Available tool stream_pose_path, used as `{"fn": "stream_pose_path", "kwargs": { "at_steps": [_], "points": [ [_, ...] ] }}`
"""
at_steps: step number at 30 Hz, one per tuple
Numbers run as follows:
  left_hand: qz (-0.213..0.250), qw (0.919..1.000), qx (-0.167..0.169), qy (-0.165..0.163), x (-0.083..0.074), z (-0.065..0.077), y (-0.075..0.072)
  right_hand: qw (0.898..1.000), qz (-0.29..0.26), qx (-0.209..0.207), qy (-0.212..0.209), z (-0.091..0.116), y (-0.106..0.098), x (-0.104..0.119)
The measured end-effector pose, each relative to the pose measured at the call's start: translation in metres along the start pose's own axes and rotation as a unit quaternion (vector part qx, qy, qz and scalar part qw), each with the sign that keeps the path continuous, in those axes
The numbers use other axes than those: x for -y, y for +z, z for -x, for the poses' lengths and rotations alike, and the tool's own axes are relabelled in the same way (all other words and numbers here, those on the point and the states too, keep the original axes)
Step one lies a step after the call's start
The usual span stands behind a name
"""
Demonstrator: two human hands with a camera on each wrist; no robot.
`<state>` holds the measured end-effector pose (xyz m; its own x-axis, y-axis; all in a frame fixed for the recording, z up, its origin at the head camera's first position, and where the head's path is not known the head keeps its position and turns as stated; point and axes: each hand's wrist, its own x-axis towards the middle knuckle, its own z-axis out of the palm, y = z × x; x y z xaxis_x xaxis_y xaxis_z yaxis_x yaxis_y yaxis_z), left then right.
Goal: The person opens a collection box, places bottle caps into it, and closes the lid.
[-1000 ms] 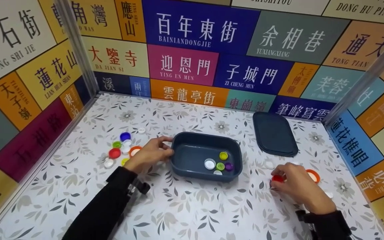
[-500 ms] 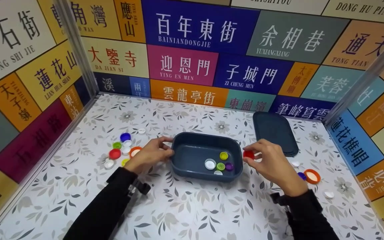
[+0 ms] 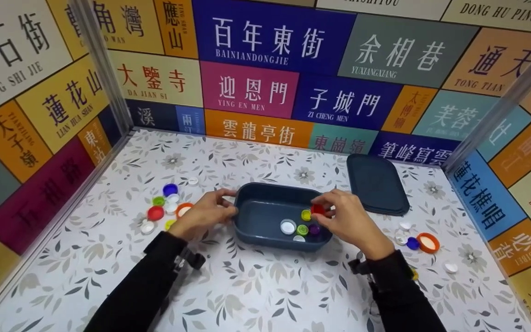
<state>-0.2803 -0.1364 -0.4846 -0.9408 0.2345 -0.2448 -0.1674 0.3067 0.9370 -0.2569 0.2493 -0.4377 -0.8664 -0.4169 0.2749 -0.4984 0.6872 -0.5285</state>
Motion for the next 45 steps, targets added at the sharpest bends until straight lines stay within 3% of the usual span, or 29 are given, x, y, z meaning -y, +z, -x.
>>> {"fn": "stream_pose_path", "kwargs": {
  "at_steps": [18,30,38,45],
  "points": [
    [0.04,0.9992,-0.001,-0.002,0.0,0.001,0.001,0.998,0.024,0.062,0.012,-0.022,0.028,0.012],
    [0.022,0.9997,-0.004,-0.004,0.0,0.001,0.001,0.995,0.05,0.085,-0.006,-0.032,0.035,0.012],
    [0.008,1.0,0.001,-0.005,-0.001,0.001,0.001,0.993,0.055,0.104,0.019,-0.032,0.036,0.011],
    [0.011,0.9999,0.004,0.0,0.001,0.0,0.0,0.994,0.058,0.091,0.008,-0.029,0.033,0.011]
  ]
}}
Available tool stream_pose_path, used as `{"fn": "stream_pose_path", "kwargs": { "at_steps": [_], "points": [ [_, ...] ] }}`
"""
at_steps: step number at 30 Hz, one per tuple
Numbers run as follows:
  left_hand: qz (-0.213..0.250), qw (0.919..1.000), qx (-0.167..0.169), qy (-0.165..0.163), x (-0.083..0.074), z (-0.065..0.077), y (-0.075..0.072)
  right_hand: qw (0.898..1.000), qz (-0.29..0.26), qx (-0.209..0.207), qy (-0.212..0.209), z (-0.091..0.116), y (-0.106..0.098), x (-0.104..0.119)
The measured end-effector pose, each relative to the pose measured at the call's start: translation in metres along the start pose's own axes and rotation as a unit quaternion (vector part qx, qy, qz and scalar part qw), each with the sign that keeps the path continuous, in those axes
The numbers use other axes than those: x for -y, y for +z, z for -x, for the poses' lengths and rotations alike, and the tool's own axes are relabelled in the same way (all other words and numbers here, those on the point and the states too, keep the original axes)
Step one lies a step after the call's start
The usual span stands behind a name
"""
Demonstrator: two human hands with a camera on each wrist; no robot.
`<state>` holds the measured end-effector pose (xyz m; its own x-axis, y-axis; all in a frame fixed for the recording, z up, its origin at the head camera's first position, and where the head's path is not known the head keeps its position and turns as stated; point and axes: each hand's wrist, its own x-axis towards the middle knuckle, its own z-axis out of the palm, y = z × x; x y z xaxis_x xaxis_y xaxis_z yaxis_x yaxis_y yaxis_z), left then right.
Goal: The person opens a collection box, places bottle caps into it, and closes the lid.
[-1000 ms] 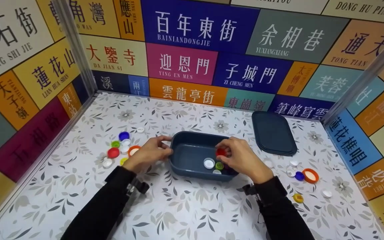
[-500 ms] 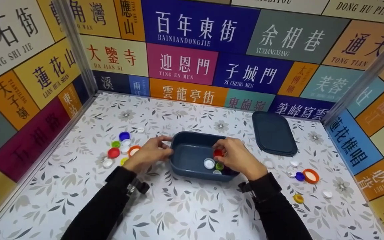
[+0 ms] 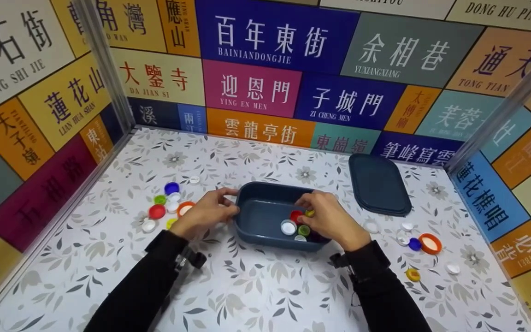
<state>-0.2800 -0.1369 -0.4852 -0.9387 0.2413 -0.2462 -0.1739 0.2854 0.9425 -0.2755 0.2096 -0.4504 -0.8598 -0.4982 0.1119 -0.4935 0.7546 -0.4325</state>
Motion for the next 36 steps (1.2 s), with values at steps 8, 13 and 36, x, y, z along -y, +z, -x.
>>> {"fn": "stream_pose_path", "kwargs": {
  "at_steps": [8,13,36],
  "points": [
    [0.001,1.0,0.0,-0.001,0.0,0.0,0.0,0.999,-0.028,-0.031,-0.008,0.008,-0.004,0.002],
    [0.002,1.0,-0.001,-0.005,0.001,0.001,-0.001,0.998,-0.033,-0.045,-0.005,0.015,-0.007,0.002],
    [0.017,0.9998,-0.007,-0.008,0.0,0.0,0.002,0.989,0.016,-0.148,0.02,0.083,-0.049,-0.052]
  ]
}}
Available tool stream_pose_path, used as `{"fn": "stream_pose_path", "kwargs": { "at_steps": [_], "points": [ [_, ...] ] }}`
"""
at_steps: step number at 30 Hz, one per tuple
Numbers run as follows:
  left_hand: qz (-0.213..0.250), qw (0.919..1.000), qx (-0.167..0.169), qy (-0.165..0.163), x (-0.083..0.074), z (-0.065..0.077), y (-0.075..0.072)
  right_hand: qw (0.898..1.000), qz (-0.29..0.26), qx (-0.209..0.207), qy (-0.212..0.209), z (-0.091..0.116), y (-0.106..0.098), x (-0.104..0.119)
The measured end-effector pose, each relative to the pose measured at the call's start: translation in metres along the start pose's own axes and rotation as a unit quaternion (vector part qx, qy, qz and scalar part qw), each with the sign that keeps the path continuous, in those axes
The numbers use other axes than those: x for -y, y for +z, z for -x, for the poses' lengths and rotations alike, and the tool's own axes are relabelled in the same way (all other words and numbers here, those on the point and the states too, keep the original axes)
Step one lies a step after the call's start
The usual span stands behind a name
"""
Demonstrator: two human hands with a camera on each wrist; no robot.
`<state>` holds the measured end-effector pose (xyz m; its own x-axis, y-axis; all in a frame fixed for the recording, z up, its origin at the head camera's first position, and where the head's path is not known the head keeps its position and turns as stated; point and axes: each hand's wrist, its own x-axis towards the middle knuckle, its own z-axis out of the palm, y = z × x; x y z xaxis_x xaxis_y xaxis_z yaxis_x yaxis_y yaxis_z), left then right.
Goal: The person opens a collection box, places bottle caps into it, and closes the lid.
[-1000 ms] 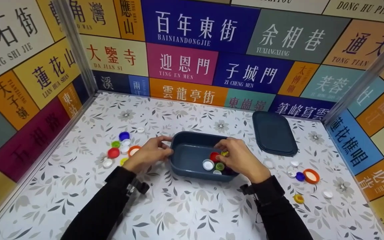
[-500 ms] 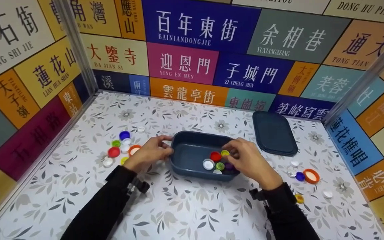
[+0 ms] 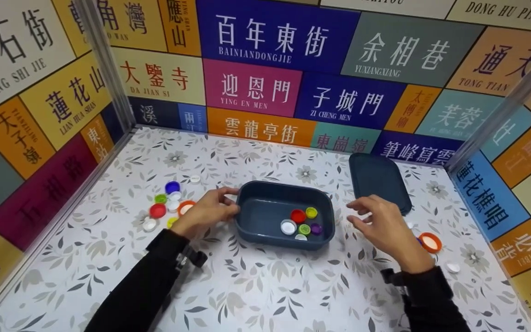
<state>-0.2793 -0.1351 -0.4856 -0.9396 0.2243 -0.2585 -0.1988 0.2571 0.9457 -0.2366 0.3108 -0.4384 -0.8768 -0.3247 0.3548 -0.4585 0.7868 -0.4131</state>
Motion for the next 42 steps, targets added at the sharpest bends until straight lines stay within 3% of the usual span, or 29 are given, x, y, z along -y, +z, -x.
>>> {"fn": "stream_pose_path", "kwargs": {
  "at_steps": [6,12,20,24,32,42],
  "points": [
    [-0.004,1.0,-0.004,-0.003,0.0,0.0,0.0,0.999,0.032,-0.004,0.035,0.023,-0.028,-0.034],
    [-0.013,0.9998,-0.011,-0.011,0.002,0.002,0.0,0.992,0.053,0.022,0.11,0.044,-0.056,-0.07],
    [-0.026,0.9996,-0.009,-0.007,0.0,0.003,0.001,0.966,0.079,0.115,0.215,0.068,-0.084,-0.116],
    [-0.023,0.9997,-0.005,0.008,0.002,0.003,0.001,0.953,0.095,0.163,0.238,0.075,-0.095,-0.133],
    [-0.018,0.9998,-0.008,-0.005,0.002,0.001,0.0,0.935,0.091,0.216,0.267,0.077,-0.09,-0.149],
    [-0.02,0.9998,-0.002,-0.009,0.001,0.001,-0.001,0.926,0.066,0.214,0.302,0.073,-0.073,-0.155]
  ]
}}
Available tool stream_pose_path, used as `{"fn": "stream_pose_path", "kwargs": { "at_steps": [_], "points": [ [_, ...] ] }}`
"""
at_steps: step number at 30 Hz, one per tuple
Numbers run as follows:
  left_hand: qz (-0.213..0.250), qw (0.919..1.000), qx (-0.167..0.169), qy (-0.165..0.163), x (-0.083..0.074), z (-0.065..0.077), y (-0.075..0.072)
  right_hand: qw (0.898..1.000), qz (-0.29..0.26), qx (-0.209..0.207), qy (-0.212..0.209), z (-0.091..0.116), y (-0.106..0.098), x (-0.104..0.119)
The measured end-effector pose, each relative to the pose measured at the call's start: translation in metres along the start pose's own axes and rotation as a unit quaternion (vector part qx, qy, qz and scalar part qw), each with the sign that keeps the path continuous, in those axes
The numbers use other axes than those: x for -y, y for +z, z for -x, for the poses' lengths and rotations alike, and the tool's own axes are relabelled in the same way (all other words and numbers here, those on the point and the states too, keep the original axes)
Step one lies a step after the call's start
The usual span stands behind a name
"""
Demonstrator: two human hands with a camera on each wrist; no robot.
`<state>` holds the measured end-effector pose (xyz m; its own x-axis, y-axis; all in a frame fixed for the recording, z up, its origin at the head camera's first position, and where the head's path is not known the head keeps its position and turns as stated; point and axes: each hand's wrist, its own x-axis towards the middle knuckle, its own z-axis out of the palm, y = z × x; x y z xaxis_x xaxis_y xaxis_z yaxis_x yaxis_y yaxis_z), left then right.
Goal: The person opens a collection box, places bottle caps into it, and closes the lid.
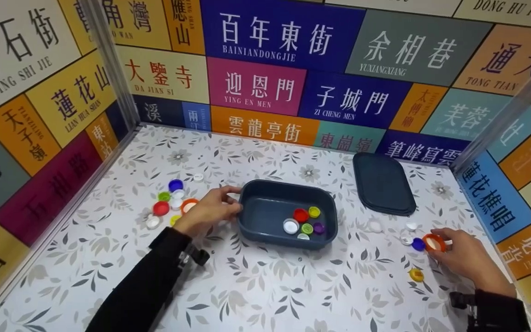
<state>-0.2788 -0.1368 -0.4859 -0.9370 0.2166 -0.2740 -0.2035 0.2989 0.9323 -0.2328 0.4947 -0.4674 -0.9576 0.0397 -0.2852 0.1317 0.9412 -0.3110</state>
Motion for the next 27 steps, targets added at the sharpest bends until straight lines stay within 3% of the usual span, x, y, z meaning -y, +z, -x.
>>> {"fn": "stream_pose_path", "kwargs": {
  "at_steps": [13,20,27],
  "points": [
    [0.005,0.9999,-0.001,0.012,0.001,0.0,0.0,1.0,-0.01,-0.013,0.02,-0.001,0.0,-0.001],
    [0.012,0.9998,-0.004,0.014,-0.001,0.002,0.001,0.997,-0.01,-0.072,-0.024,0.01,-0.012,0.013],
    [-0.007,0.9999,-0.01,0.01,-0.002,0.002,0.0,0.988,-0.018,-0.128,-0.081,0.023,-0.016,0.053]
  ]
}}
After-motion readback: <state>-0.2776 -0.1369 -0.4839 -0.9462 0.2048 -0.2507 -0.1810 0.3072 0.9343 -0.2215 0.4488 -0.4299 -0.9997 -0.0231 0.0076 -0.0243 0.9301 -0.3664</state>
